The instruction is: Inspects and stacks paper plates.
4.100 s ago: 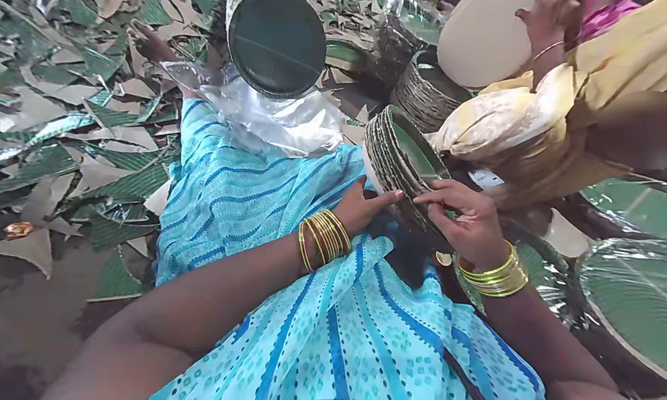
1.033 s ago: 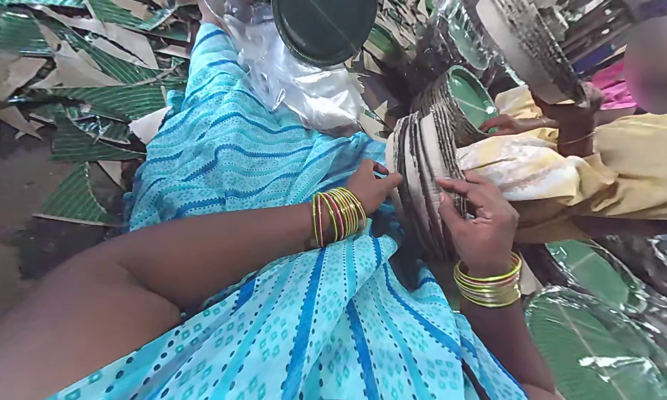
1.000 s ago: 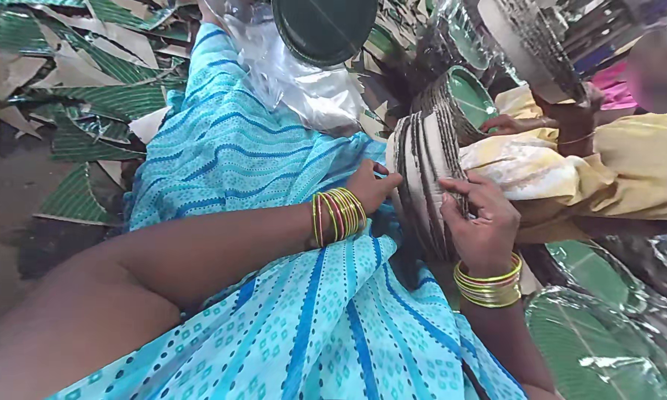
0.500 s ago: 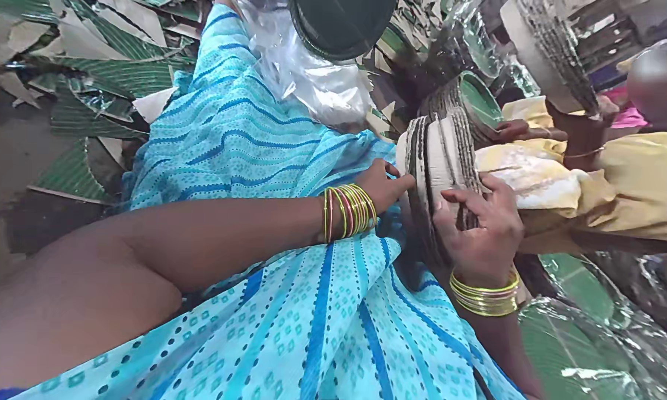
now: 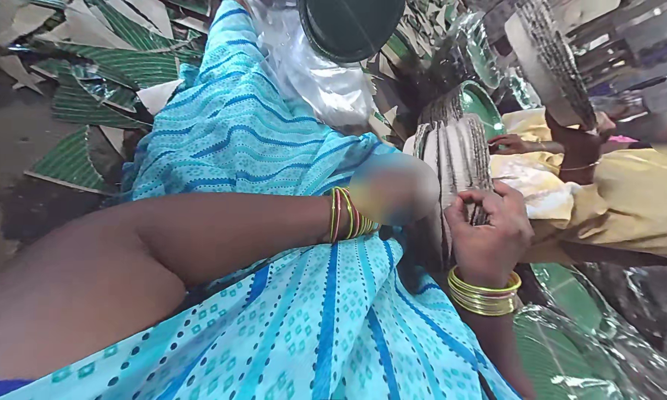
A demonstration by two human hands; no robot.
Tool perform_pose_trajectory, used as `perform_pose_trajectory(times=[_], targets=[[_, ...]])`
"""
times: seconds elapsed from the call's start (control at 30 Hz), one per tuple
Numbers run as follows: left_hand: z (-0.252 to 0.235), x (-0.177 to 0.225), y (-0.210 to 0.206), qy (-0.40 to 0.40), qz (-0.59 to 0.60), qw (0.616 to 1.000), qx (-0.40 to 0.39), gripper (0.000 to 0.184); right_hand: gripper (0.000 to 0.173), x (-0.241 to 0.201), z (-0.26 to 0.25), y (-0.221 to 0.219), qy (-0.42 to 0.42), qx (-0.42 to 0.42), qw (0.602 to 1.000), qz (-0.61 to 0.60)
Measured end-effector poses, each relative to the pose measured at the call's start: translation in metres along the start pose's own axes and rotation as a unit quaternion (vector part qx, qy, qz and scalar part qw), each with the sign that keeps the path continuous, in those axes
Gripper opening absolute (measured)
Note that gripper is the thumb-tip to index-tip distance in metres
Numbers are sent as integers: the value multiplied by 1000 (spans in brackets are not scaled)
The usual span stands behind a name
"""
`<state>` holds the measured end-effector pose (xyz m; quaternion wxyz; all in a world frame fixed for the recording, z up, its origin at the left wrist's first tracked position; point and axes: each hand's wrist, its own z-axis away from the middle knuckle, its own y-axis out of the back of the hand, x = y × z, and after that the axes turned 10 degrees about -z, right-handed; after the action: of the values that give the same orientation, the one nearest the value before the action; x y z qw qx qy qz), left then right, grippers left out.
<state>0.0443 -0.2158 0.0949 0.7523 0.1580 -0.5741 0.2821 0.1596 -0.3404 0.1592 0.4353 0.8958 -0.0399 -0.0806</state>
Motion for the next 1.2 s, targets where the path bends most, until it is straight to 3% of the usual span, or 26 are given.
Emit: perform_pose_trajectory(times=[0.27, 0.5, 0.7, 0.9, 1.07, 1.2], targets=[[-1, -2, 0, -4, 1, 1000, 0, 48, 16, 2, 4, -4, 20, -8, 998, -55], [1, -1, 1, -9, 17, 1000, 10, 44, 31, -2, 12, -3, 1, -69, 996, -64], [-1, -9, -2, -14, 13, 1000, 20, 43, 18, 3, 14, 1, 25, -71, 994, -75], [1, -4, -2, 19, 37, 999, 19, 52, 23, 4, 14, -3, 46, -108, 991, -66], [0, 8, 3, 27, 71, 997, 14, 45, 33, 10, 13, -5, 17, -120, 984, -132], [5, 12, 4, 15, 93, 996, -4, 31, 29, 14, 8, -1, -8, -120, 973, -197]])
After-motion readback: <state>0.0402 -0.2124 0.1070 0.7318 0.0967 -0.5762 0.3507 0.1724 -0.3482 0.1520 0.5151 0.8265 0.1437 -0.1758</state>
